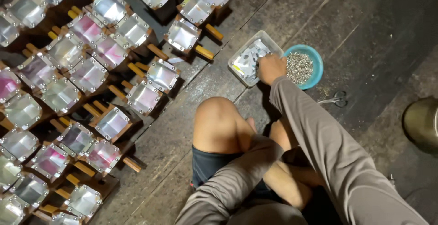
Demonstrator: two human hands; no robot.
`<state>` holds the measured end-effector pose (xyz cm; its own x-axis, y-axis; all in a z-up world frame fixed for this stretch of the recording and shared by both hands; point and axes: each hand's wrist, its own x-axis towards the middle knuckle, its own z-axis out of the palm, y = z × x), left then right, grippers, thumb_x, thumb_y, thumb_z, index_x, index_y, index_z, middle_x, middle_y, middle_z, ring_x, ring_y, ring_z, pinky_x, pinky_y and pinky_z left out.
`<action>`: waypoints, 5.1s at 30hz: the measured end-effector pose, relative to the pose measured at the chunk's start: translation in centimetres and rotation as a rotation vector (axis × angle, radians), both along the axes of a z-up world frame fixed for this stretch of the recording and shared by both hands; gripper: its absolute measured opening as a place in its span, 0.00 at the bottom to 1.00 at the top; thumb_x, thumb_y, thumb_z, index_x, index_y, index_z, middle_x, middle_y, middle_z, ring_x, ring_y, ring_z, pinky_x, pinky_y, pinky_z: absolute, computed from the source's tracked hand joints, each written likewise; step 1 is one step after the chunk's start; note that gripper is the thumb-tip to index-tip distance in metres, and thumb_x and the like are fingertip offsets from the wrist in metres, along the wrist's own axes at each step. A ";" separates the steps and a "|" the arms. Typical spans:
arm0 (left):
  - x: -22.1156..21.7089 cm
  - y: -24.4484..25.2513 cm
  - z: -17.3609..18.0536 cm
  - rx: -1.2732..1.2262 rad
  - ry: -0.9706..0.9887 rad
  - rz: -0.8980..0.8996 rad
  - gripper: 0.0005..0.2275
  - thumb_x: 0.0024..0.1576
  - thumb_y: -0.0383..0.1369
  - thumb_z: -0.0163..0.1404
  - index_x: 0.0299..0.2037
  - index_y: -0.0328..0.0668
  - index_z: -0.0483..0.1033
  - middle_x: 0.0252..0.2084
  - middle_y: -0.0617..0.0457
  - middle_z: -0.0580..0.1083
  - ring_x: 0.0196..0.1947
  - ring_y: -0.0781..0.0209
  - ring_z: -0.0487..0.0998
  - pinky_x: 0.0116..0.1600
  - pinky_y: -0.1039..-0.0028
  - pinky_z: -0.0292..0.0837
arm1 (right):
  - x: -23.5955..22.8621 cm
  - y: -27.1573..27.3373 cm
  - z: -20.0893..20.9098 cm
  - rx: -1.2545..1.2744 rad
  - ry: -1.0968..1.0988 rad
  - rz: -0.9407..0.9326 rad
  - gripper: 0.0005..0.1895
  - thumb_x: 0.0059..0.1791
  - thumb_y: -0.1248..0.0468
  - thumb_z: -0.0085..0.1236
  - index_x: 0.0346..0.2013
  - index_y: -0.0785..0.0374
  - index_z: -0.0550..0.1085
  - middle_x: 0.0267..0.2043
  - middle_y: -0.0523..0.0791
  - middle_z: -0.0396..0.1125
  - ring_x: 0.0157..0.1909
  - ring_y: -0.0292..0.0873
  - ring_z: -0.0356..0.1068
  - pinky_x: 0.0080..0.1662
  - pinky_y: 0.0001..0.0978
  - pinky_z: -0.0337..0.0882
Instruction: The person attaches small metal plates to wooden components by inserting small screws and using a hammer or a power drill.
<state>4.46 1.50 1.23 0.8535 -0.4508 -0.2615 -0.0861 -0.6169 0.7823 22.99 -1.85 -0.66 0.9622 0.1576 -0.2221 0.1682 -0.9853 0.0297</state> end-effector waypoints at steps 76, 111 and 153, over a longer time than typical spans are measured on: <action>-4.8 -0.4 1.2 -0.254 -0.384 -0.208 0.12 0.48 0.42 0.66 0.36 0.53 0.79 0.62 0.59 0.66 0.68 0.43 0.65 0.66 0.54 0.70 | -32.7 -16.4 4.8 0.827 -0.389 -0.324 0.10 0.43 0.67 0.71 0.37 0.56 0.82 0.47 0.46 0.69 0.48 0.55 0.73 0.50 0.44 0.73; -4.8 -0.3 1.6 -0.397 -0.438 -0.325 0.07 0.57 0.33 0.59 0.36 0.43 0.74 0.51 0.57 0.70 0.68 0.33 0.56 0.70 0.49 0.56 | -56.9 -34.5 4.6 0.212 -0.806 -0.907 0.04 0.59 0.72 0.74 0.44 0.65 0.84 0.45 0.53 0.72 0.43 0.51 0.73 0.44 0.39 0.74; -5.3 -0.8 1.8 -0.270 -0.559 -0.268 0.07 0.55 0.34 0.60 0.37 0.52 0.74 0.46 0.59 0.68 0.67 0.34 0.53 0.18 0.53 0.74 | -44.8 -15.6 28.8 0.973 -0.250 -0.711 0.39 0.47 0.79 0.53 0.70 0.73 0.50 0.68 0.65 0.53 0.59 0.59 0.61 0.55 0.55 0.71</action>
<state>-0.80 0.67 2.98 0.6775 -0.6529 0.3388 -0.6455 -0.3068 0.6995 -21.77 -17.44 28.18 0.9010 -0.4217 -0.1021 -0.3194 -0.4853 -0.8139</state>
